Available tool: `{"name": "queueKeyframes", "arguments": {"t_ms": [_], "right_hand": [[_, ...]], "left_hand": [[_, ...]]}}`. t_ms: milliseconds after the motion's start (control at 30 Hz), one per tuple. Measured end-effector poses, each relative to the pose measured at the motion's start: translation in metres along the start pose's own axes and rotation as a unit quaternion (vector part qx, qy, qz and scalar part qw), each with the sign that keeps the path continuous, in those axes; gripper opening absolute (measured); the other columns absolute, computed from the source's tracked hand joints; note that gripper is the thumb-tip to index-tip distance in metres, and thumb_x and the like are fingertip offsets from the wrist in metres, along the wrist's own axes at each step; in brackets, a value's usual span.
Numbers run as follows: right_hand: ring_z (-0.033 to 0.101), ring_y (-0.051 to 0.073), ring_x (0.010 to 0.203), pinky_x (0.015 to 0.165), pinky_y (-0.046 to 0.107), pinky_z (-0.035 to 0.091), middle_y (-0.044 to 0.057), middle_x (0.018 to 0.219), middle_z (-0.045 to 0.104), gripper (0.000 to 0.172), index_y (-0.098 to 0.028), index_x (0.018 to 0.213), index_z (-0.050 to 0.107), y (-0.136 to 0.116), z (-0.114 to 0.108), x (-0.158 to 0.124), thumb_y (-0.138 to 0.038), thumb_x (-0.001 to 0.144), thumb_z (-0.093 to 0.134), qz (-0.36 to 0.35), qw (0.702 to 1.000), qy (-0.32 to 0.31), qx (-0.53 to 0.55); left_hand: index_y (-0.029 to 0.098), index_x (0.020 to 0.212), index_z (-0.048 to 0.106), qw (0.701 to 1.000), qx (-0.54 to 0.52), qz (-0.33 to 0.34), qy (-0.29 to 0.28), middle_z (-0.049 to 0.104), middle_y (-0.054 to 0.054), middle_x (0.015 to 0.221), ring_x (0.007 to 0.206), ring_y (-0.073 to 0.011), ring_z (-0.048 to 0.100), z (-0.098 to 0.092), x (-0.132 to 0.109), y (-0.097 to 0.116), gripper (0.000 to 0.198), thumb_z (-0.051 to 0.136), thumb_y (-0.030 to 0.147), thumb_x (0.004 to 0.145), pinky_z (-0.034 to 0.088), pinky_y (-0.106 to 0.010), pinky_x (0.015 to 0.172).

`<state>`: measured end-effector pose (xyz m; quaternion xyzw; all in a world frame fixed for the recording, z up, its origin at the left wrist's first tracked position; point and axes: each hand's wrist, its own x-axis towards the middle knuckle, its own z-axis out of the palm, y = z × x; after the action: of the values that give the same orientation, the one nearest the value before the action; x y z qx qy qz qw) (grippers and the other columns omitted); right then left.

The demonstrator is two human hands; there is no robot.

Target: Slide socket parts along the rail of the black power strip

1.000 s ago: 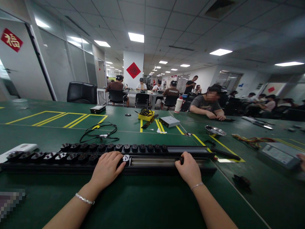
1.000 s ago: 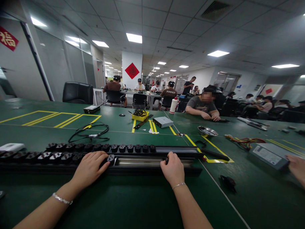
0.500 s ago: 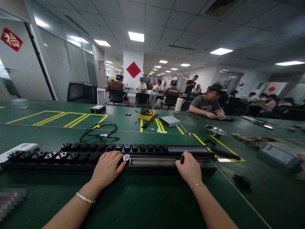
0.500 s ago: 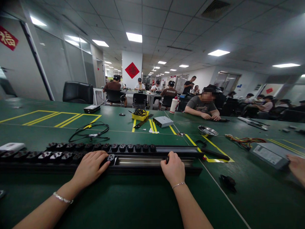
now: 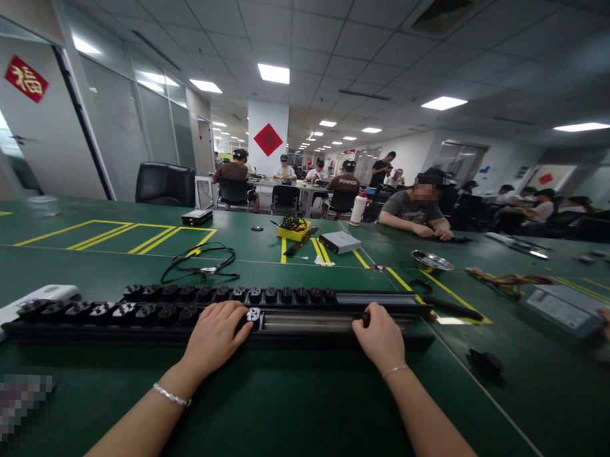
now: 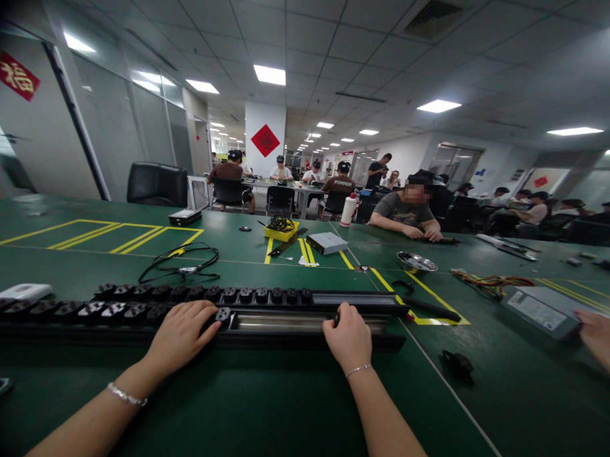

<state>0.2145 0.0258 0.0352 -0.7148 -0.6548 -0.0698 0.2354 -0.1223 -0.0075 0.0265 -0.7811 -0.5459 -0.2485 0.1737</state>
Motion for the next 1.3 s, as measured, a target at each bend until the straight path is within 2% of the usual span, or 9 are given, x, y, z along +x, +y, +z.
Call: {"name": "queueKeyframes", "arguments": {"t_ms": [467, 767, 967, 1300], "right_hand": [[0.046, 0.015, 0.071, 0.059, 0.026, 0.026, 0.001, 0.077, 0.049, 0.008, -0.021, 0.075, 0.038, 0.0043, 0.0057, 0.0001, -0.023, 0.072, 0.046, -0.004, 1.0, 0.029, 0.002], [0.05, 0.016, 0.072, 0.061, 0.027, 0.031, 0.003, 0.08, 0.053, 0.009, -0.021, 0.077, 0.041, 0.005, 0.0054, 0.0009, -0.025, 0.071, 0.047, 0.015, 1.0, 0.022, 0.016], [0.053, 0.017, 0.074, 0.064, 0.027, 0.034, 0.004, 0.082, 0.055, 0.016, -0.02, 0.084, 0.043, 0.0079, 0.0062, 0.0006, -0.027, 0.071, 0.049, 0.033, 0.999, 0.015, 0.029], [0.051, 0.016, 0.07, 0.061, 0.027, 0.032, 0.004, 0.08, 0.054, 0.013, -0.02, 0.081, 0.043, 0.0079, 0.0068, 0.0001, -0.027, 0.071, 0.048, 0.028, 0.999, 0.014, 0.021]], "left_hand": [[0.022, 0.096, 0.059, 1.0, -0.008, -0.001, 0.006, 0.063, -0.006, 0.101, 0.095, -0.0215, 0.056, 0.0005, 0.0, -0.0004, 0.027, 0.042, 0.04, 0.085, 0.039, -0.037, 0.083], [0.022, 0.097, 0.058, 1.0, 0.0, 0.0, 0.003, 0.062, -0.006, 0.103, 0.096, -0.0216, 0.055, 0.0009, 0.0, -0.0005, 0.028, 0.042, 0.041, 0.085, 0.039, -0.037, 0.084], [0.021, 0.098, 0.058, 1.0, 0.007, 0.0, -0.003, 0.062, -0.006, 0.103, 0.097, -0.0214, 0.055, 0.0006, -0.0001, -0.0005, 0.028, 0.041, 0.041, 0.086, 0.038, -0.037, 0.085], [0.021, 0.096, 0.058, 1.0, 0.012, 0.004, 0.001, 0.062, -0.007, 0.102, 0.097, -0.0223, 0.055, -0.0004, 0.0002, 0.0007, 0.028, 0.041, 0.04, 0.086, 0.038, -0.038, 0.085]]}}
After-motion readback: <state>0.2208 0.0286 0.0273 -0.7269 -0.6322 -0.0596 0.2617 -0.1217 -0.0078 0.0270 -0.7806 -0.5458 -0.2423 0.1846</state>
